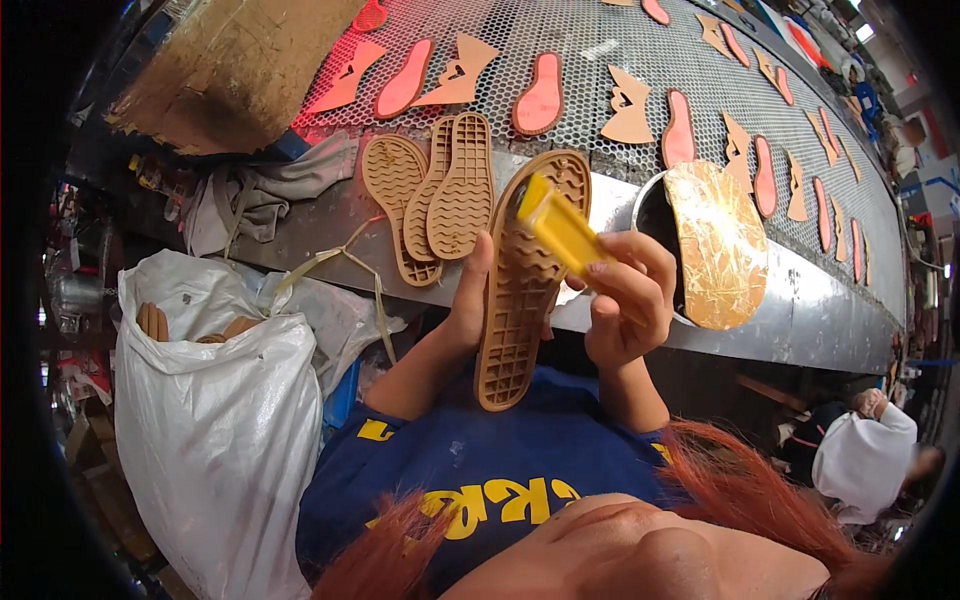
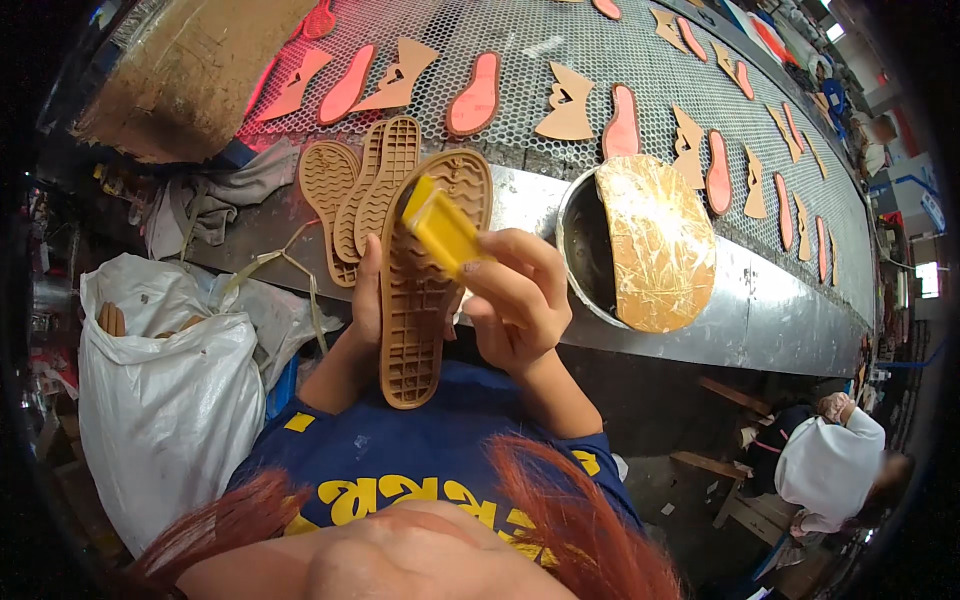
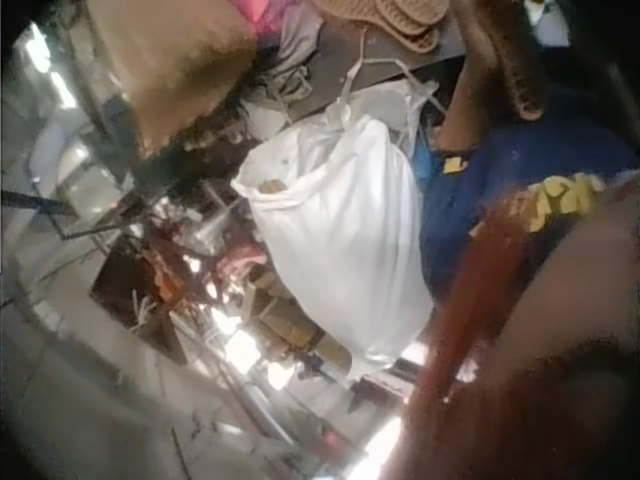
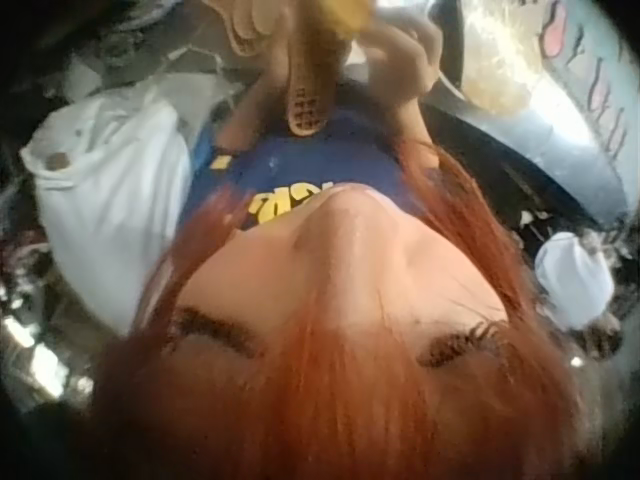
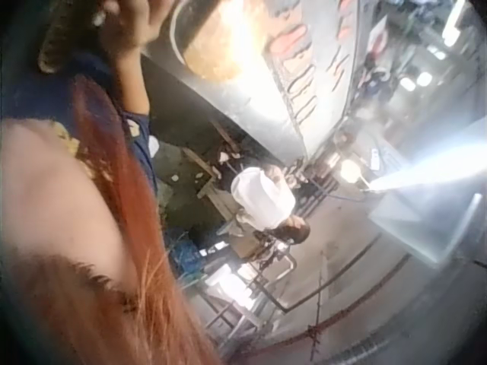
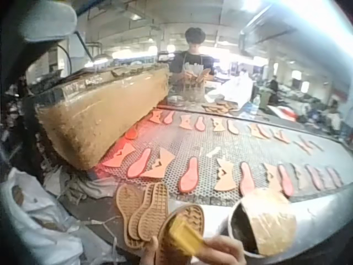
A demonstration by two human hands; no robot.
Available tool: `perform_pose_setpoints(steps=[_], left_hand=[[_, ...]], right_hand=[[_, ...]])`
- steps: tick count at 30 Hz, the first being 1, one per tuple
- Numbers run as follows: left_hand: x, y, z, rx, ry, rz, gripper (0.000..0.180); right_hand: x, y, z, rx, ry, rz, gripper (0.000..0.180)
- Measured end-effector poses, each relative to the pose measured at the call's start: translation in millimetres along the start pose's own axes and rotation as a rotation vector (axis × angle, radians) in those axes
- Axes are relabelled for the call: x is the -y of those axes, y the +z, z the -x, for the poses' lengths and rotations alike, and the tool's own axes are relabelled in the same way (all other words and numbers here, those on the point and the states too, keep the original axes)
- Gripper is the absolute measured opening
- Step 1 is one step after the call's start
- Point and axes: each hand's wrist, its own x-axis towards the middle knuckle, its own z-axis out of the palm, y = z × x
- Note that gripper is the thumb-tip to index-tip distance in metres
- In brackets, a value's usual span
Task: The person applies a yellow adhesive to the soles of brown sandals using a yellow brush. They repeatedly dip the brush into a container and spread the substance across the textured surface of the sandal soles, occasionally wiping the brush or the sandal with a white cloth.
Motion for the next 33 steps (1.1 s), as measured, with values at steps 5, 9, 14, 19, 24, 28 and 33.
perform_pose_setpoints(steps=[5,9,14,19,24,28,33], left_hand=[[-3,-7,-8,0.120,0.032,0.116,0.078],[-8,-13,-20,0.252,0.115,0.166,0.073],[-9,-14,-14,0.053,0.141,0.279,0.069],[-20,-14,-11,0.006,0.298,0.224,0.068],[-18,-30,-16,0.080,0.372,0.266,0.071],[-17,-23,-12,0.106,0.548,0.063,0.070],[-28,-13,3,0.101,0.776,-0.214,0.079]], right_hand=[[1,-26,-6,0.041,-0.082,0.079,0.026],[-17,-51,-5,-0.297,-0.052,0.339,0.023],[-53,-112,7,-0.468,0.112,0.775,0.014],[-46,-123,21,-0.259,0.211,1.176,0.012],[-19,-53,34,0.157,0.241,0.647,0.023],[-37,-23,54,0.657,0.232,0.712,0.051],[-51,-33,57,0.537,0.277,0.561,0.026]])
